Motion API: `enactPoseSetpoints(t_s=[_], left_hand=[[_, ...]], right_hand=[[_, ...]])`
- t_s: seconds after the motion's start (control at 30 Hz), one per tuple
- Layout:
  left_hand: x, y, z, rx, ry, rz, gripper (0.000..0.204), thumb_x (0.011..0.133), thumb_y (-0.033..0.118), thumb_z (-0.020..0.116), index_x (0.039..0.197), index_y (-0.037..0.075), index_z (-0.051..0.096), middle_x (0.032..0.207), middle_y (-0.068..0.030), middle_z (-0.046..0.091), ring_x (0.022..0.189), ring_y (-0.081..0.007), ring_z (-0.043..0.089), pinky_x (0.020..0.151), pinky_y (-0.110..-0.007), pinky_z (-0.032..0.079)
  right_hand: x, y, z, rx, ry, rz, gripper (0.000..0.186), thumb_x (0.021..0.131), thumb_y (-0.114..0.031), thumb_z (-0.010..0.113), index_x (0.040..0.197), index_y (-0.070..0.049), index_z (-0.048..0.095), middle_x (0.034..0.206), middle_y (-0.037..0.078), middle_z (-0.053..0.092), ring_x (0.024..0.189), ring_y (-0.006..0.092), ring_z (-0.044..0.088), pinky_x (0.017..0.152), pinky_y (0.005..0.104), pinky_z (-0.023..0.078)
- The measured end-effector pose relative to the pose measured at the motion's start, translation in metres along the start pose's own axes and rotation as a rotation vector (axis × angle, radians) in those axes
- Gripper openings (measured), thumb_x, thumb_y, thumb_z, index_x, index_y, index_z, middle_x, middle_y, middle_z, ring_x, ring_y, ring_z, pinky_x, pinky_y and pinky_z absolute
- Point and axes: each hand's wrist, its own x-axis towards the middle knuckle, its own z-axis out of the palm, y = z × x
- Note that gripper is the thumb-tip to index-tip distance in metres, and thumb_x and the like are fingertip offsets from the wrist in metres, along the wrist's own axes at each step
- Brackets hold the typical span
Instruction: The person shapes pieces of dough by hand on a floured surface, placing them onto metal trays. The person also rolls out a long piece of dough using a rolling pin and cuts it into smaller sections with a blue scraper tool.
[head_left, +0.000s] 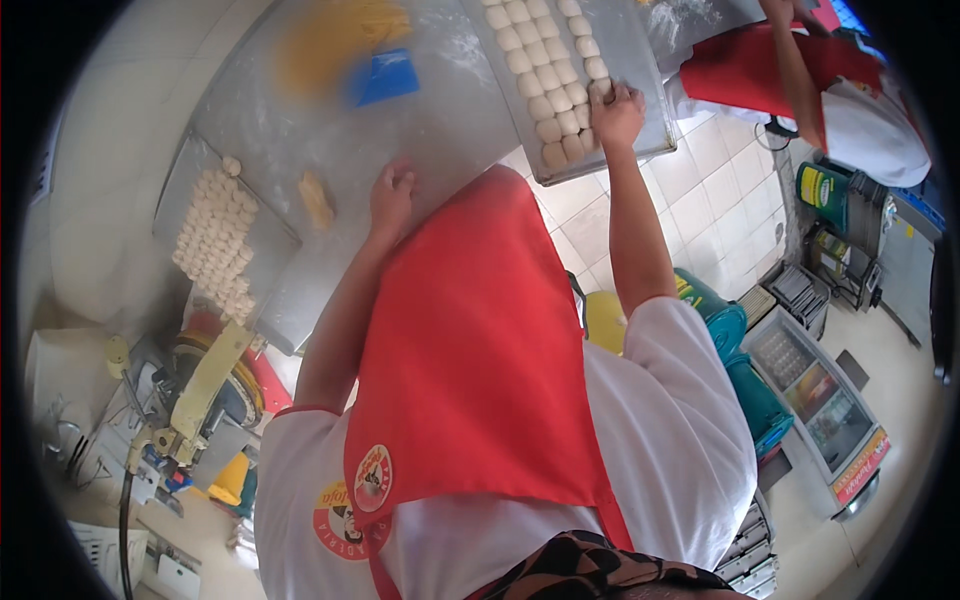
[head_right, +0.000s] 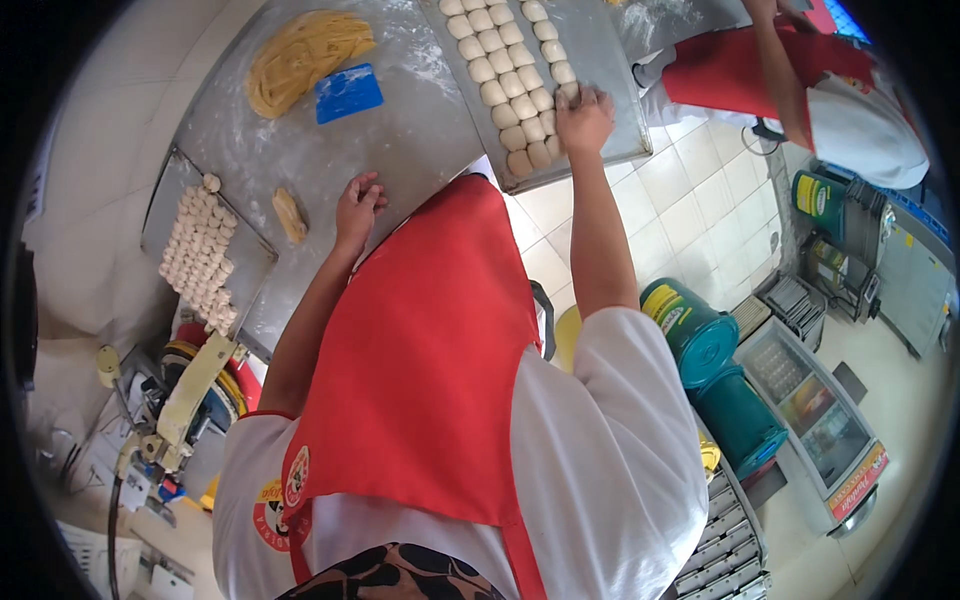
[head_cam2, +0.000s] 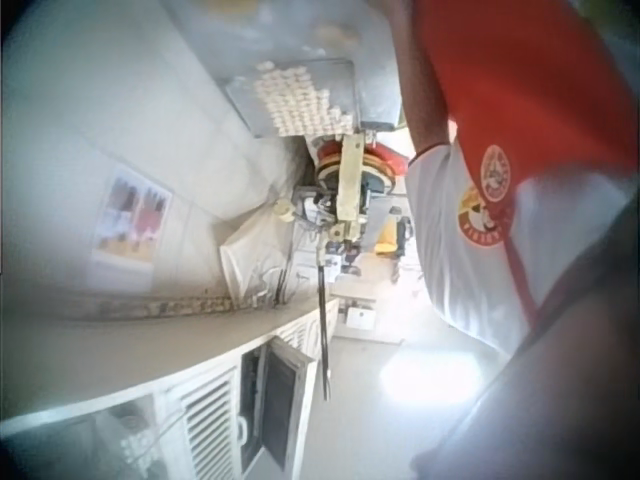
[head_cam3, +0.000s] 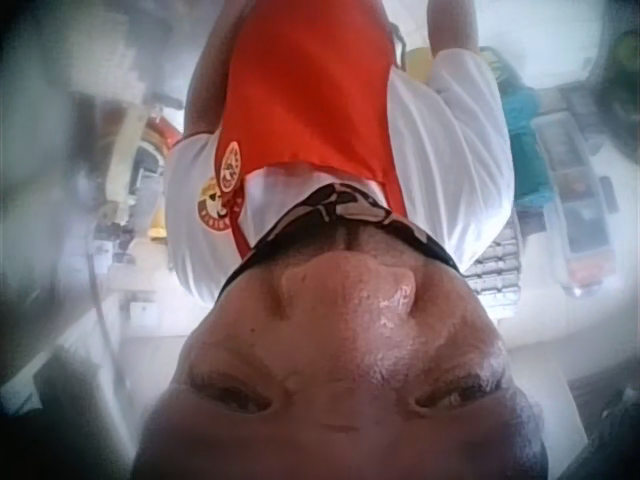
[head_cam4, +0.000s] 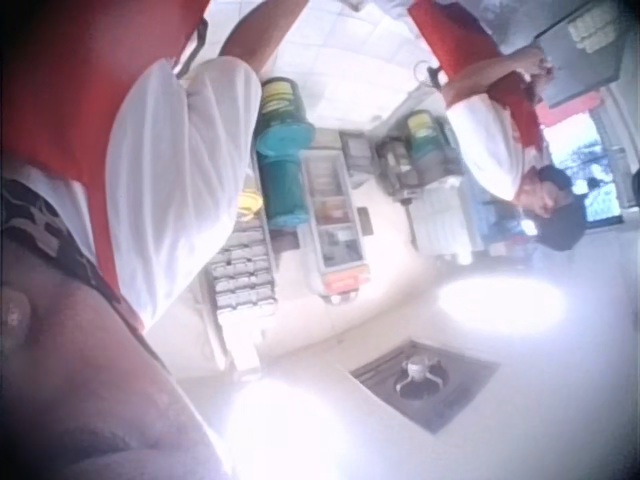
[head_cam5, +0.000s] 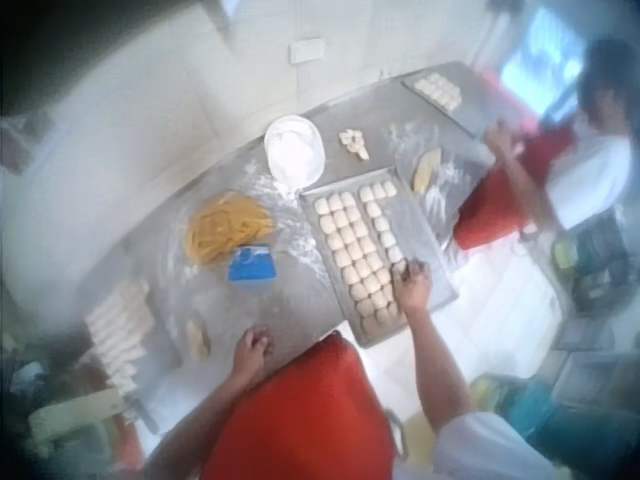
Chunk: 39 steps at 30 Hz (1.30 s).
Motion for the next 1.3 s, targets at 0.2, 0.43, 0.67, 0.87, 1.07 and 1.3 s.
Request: enactPoseSetpoints(t_s=[0.2, 0.43, 0.67, 0.87, 1.07, 1.3], left_hand=[[-0.012, -0.022, -0.056, 0.427, 0.436, 0.051, 0.040, 0.097, 0.026, 0.068, 0.129, 0.002, 0.063, 0.125, -0.0212, 0.067, 0.114, -0.0329, 0.066, 0.097, -0.044, 0.051], [0.003, -0.040, -0.105, 1.052, 0.965, 0.049, 0.058, 0.090, 0.051, 0.071, 0.119, 0.001, 0.065, 0.120, -0.0227, 0.065, 0.113, -0.0411, 0.062, 0.098, -0.054, 0.046], [-0.006, -0.038, -0.100, 0.720, 0.735, 0.515, 0.039, 0.089, 0.026, 0.077, 0.115, 0.000, 0.062, 0.110, -0.0191, 0.060, 0.099, -0.0381, 0.062, 0.088, -0.046, 0.050], [-0.065, 0.037, -0.090, 0.409, 0.331, 0.679, 0.039, 0.083, 0.008, 0.076, 0.119, 0.003, 0.061, 0.108, -0.0168, 0.060, 0.099, -0.0350, 0.063, 0.085, -0.043, 0.052], [-0.091, 0.029, -0.113, 0.393, 0.388, 0.727, 0.033, 0.083, 0.009, 0.077, 0.113, 0.005, 0.064, 0.106, -0.0135, 0.062, 0.094, -0.0334, 0.065, 0.081, -0.042, 0.053], [-0.078, 0.006, -0.147, 0.325, 0.512, 0.729, 0.034, 0.088, 0.025, 0.078, 0.112, 0.005, 0.066, 0.108, -0.0141, 0.065, 0.098, -0.0333, 0.065, 0.084, -0.043, 0.053]], right_hand=[[0.001, -0.023, -0.002, -0.071, -0.028, 0.130, 0.040, 0.086, -0.042, 0.077, 0.114, -0.013, 0.076, 0.118, 0.008, 0.067, 0.115, 0.0324, 0.061, 0.096, 0.0603, 0.045], [0.012, -0.024, 0.001, -0.023, -0.077, 0.148, 0.043, 0.085, -0.041, 0.078, 0.119, -0.014, 0.075, 0.117, 0.011, 0.066, 0.115, 0.0344, 0.061, 0.090, 0.0604, 0.047], [-0.049, -0.160, -0.004, 0.926, -0.581, 0.164, 0.037, 0.092, -0.030, 0.077, 0.115, -0.001, 0.070, 0.100, 0.009, 0.073, 0.085, 0.0177, 0.068, 0.080, 0.0321, 0.054], [-0.122, -0.291, -0.026, 1.156, -1.313, 0.060, 0.038, 0.095, -0.022, 0.075, 0.126, -0.001, 0.066, 0.101, 0.010, 0.073, 0.091, 0.0181, 0.071, 0.075, 0.0323, 0.060], [-0.136, -0.341, -0.017, 0.891, -1.387, -0.282, 0.037, 0.090, -0.020, 0.075, 0.118, 0.003, 0.068, 0.098, 0.012, 0.072, 0.080, 0.0159, 0.071, 0.064, 0.0288, 0.058], [-0.121, -0.354, 0.033, 1.227, -1.275, 0.132, 0.014, 0.088, -0.020, 0.067, 0.085, -0.007, 0.067, 0.084, 0.009, 0.069, 0.066, 0.0148, 0.062, 0.053, 0.0302, 0.046]])
